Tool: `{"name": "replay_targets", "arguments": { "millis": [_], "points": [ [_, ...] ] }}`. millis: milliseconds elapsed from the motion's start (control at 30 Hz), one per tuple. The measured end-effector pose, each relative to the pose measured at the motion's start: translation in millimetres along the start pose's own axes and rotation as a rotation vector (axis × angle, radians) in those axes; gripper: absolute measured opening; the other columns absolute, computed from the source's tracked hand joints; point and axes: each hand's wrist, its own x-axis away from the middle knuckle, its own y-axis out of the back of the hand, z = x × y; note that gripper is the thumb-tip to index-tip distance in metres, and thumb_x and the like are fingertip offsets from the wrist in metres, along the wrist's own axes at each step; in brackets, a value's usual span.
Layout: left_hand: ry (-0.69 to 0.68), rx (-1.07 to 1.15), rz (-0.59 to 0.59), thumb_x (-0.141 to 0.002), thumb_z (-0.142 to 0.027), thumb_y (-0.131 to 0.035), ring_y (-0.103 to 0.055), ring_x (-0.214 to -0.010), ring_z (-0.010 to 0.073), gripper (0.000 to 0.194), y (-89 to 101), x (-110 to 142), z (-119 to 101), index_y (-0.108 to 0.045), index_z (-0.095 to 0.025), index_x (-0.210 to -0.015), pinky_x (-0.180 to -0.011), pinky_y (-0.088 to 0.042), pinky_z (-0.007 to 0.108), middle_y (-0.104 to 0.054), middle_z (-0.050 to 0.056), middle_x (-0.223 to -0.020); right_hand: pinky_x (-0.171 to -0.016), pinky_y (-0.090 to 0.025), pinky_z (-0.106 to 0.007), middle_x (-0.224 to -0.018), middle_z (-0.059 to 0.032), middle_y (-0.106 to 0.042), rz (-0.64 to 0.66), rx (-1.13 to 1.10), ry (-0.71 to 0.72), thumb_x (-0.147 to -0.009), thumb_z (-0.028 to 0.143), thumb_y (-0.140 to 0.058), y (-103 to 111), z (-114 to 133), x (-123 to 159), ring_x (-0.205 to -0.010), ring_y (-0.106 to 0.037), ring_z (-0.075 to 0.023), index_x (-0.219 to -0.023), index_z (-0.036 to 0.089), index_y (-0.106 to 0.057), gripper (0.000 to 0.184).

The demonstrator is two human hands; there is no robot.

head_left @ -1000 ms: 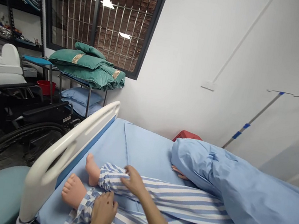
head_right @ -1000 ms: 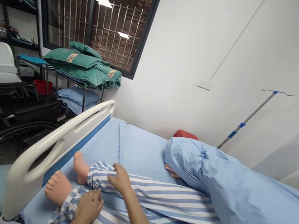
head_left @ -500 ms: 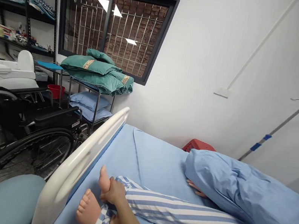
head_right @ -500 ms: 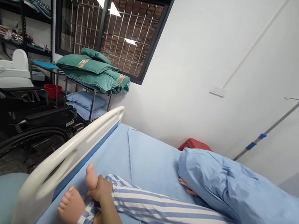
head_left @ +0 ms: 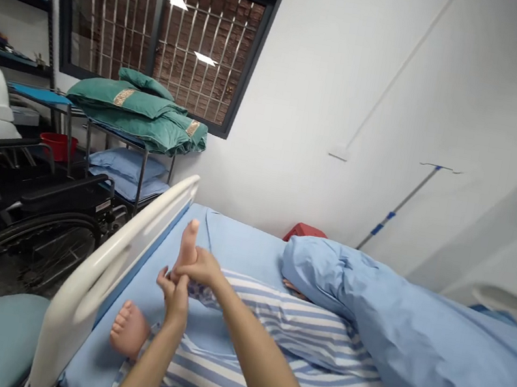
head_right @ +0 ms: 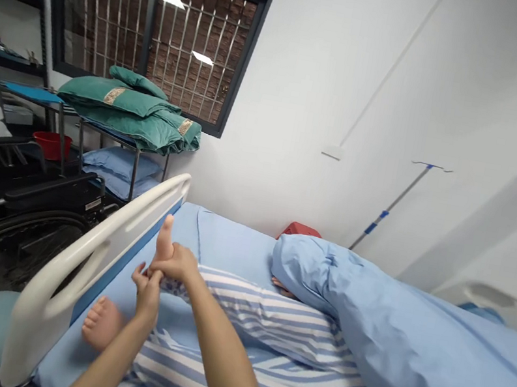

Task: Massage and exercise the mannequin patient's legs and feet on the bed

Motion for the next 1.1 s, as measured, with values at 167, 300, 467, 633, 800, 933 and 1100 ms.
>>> {"name": "replay_targets", "arguments": {
  "millis": [167, 300, 467, 633, 800, 933, 1100],
  "points": [
    [-0.181, 0.295, -0.065, -0.072, -0.015, -0.046, -0.043, -0.114, 0.0205, 0.058, -24.9, 11, -110, -0.024, -0.018, -0.125, -0.091, -0.041, 0.034, -0.037, 0.013, -0.124, -0.058, -0.043, -0.023, -0.073, -0.0004, -0.062, -0.206, -0.266, 0.105, -0.061, 0.041, -0.064, 103, 15, 27, -0.071, -0.057, -0.0158, -0.080, 0.014, -0.062, 0.033],
    [-0.462, 0.332, -0.027, -0.065, -0.008, -0.050, -0.036, -0.121, 0.0232, 0.067, -49.4, 45, -199, -0.026, -0.020, -0.126, -0.099, -0.035, 0.038, -0.033, 0.012, -0.125, -0.065, -0.048, -0.027, -0.081, -0.0061, -0.064, -0.414, -0.458, 0.146, -0.063, 0.041, -0.065, 193, 14, 65, -0.079, -0.060, -0.0197, -0.087, 0.008, -0.062, 0.040],
    [-0.771, 0.353, 0.086, -0.068, -0.010, -0.052, -0.031, -0.125, 0.0262, 0.072, -83.4, 89, -272, -0.019, -0.025, -0.131, -0.102, -0.030, 0.046, -0.030, 0.010, -0.129, -0.073, -0.050, -0.032, -0.084, -0.0082, -0.065, -0.649, -0.532, 0.233, -0.068, 0.041, -0.063, 278, 0, 124, -0.082, -0.061, -0.0213, -0.091, 0.006, -0.061, 0.041],
    [-0.829, 0.365, 0.146, -0.070, -0.014, -0.053, -0.034, -0.123, 0.0271, 0.072, -85.1, 100, -284, -0.018, -0.025, -0.132, -0.099, -0.035, 0.045, -0.028, 0.011, -0.128, -0.075, -0.050, -0.033, -0.086, -0.0083, -0.065, -0.614, -0.535, 0.261, -0.072, 0.041, -0.058, 294, -4, 142, -0.085, -0.062, -0.0215, -0.093, 0.006, -0.060, 0.041],
    [-0.736, 0.296, 0.184, -0.067, -0.015, -0.056, -0.036, -0.121, 0.0246, 0.077, -52.7, 75, -243, -0.017, -0.025, -0.133, -0.098, -0.037, 0.040, -0.030, 0.011, -0.126, -0.069, -0.050, -0.031, -0.086, -0.0085, -0.065, -0.509, -0.532, 0.214, -0.067, 0.043, -0.064, 251, 9, 111, -0.083, -0.061, -0.0223, -0.089, 0.008, -0.061, 0.041],
    [-0.489, 0.153, 0.196, -0.067, -0.020, -0.057, -0.046, -0.112, 0.0238, 0.077, -20.3, 46, -189, -0.017, -0.025, -0.133, -0.088, -0.045, 0.037, -0.031, 0.013, -0.128, -0.064, -0.048, -0.027, -0.086, -0.0066, -0.065, -0.383, -0.492, 0.200, -0.063, 0.043, -0.066, 189, 19, 78, -0.081, -0.060, -0.0202, -0.089, 0.011, -0.060, 0.042],
    [-0.232, 0.118, 0.190, -0.069, -0.025, -0.057, -0.054, -0.099, 0.0206, 0.066, 8.1, 14, -96, -0.026, -0.017, -0.126, -0.079, -0.047, 0.033, -0.048, 0.013, -0.115, -0.059, -0.042, -0.025, -0.081, -0.0022, -0.064, -0.210, -0.248, 0.127, -0.062, 0.047, -0.063, 96, 20, 49, -0.075, -0.058, -0.0184, -0.088, 0.015, -0.058, 0.042]
  ]
}}
